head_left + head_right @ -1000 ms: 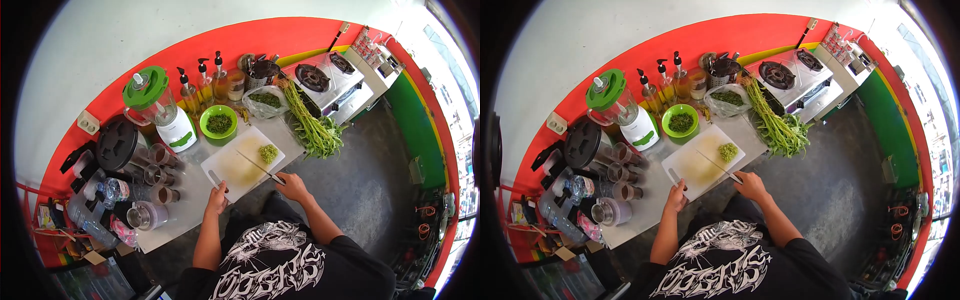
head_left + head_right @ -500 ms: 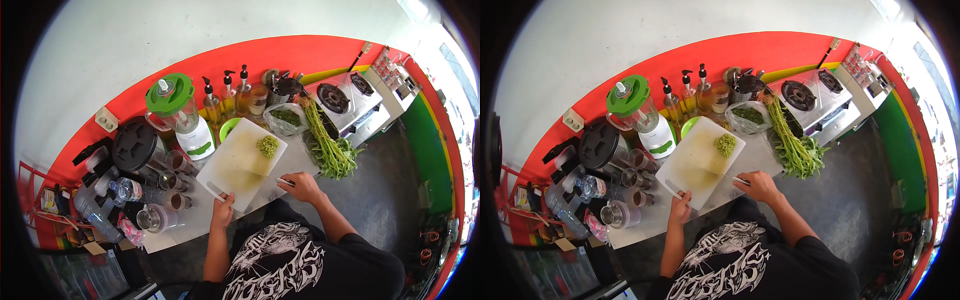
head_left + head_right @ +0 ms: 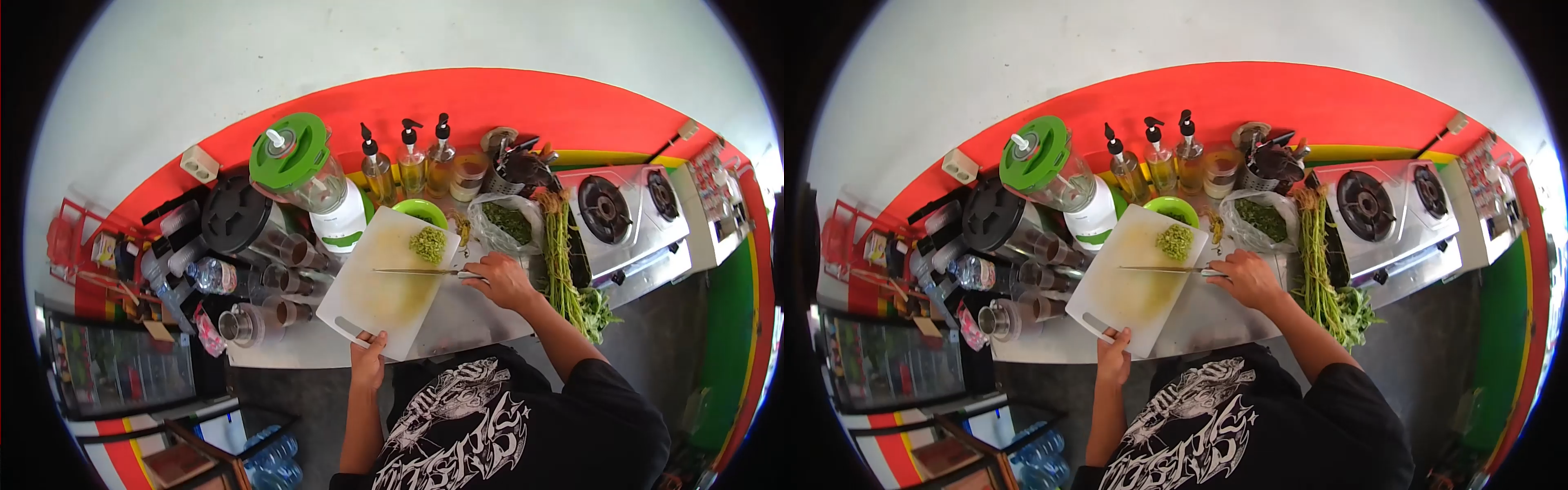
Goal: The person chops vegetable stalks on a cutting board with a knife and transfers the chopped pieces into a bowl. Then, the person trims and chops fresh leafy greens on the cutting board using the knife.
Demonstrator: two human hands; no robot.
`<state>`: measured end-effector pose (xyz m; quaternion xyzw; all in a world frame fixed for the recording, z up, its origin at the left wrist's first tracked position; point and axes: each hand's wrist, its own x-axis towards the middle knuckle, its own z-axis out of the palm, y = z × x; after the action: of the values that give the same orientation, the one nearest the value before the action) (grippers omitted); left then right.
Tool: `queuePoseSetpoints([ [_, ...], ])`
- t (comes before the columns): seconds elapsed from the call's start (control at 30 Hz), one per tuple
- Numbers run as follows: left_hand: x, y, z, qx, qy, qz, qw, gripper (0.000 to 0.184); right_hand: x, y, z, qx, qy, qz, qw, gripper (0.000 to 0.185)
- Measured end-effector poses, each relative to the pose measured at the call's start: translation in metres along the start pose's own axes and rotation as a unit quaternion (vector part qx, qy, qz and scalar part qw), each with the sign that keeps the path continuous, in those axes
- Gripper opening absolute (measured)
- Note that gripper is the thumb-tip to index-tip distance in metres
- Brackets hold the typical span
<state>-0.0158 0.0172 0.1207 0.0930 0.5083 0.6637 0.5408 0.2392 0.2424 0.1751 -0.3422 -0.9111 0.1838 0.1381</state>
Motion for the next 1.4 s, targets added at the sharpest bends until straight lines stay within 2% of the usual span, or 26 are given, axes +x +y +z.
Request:
queuePoseSetpoints([
  [0.23,-0.043,-0.019,0.053,-0.049,0.097,0.043,0.993,0.041,0.032,0.057,0.009,0.002,-0.06,-0.067,0.996,0.03],
  [0.3,-0.046,-0.023,0.063,-0.041,0.137,0.056,0.988,0.039,0.04,0.068,0.014,0.029,-0.086,-0.06,0.994,0.032],
  [0.43,-0.043,-0.027,0.086,-0.034,0.175,0.07,0.982,0.038,0.067,0.09,0.035,0.067,-0.078,-0.108,0.989,0.032],
  [0.57,-0.038,-0.03,0.101,-0.021,0.181,0.089,0.979,0.037,0.088,0.105,0.051,0.068,-0.054,-0.091,0.992,0.03],
  [0.73,-0.04,-0.034,0.11,-0.011,0.195,0.097,0.976,0.037,0.092,0.104,0.049,0.05,-0.06,-0.045,0.996,0.026],
  [0.8,-0.042,-0.033,0.116,-0.016,0.209,0.092,0.974,0.036,0.08,0.095,0.047,0.086,-0.004,-0.037,0.996,0.025],
  [0.93,-0.044,-0.036,0.117,0.006,0.209,0.109,0.972,0.036,0.051,0.065,0.035,0.138,0.028,-0.085,0.986,0.024],
  [1.03,-0.046,-0.034,0.119,0.021,0.223,0.092,0.97,0.034,0.038,0.054,0.034,0.135,-0.013,-0.128,0.983,0.025],
  [1.27,-0.051,-0.035,0.121,0.041,0.198,0.095,0.975,0.036,0.059,0.083,0.056,0.104,0.01,-0.048,0.993,0.026],
  [1.33,-0.052,-0.037,0.123,0.044,0.196,0.099,0.975,0.036,0.065,0.085,0.052,0.077,0.05,-0.002,0.996,0.025],
  [1.4,-0.052,-0.038,0.128,0.046,0.205,0.098,0.973,0.036,0.06,0.078,0.045,0.107,0.045,0.001,0.993,0.026],
])
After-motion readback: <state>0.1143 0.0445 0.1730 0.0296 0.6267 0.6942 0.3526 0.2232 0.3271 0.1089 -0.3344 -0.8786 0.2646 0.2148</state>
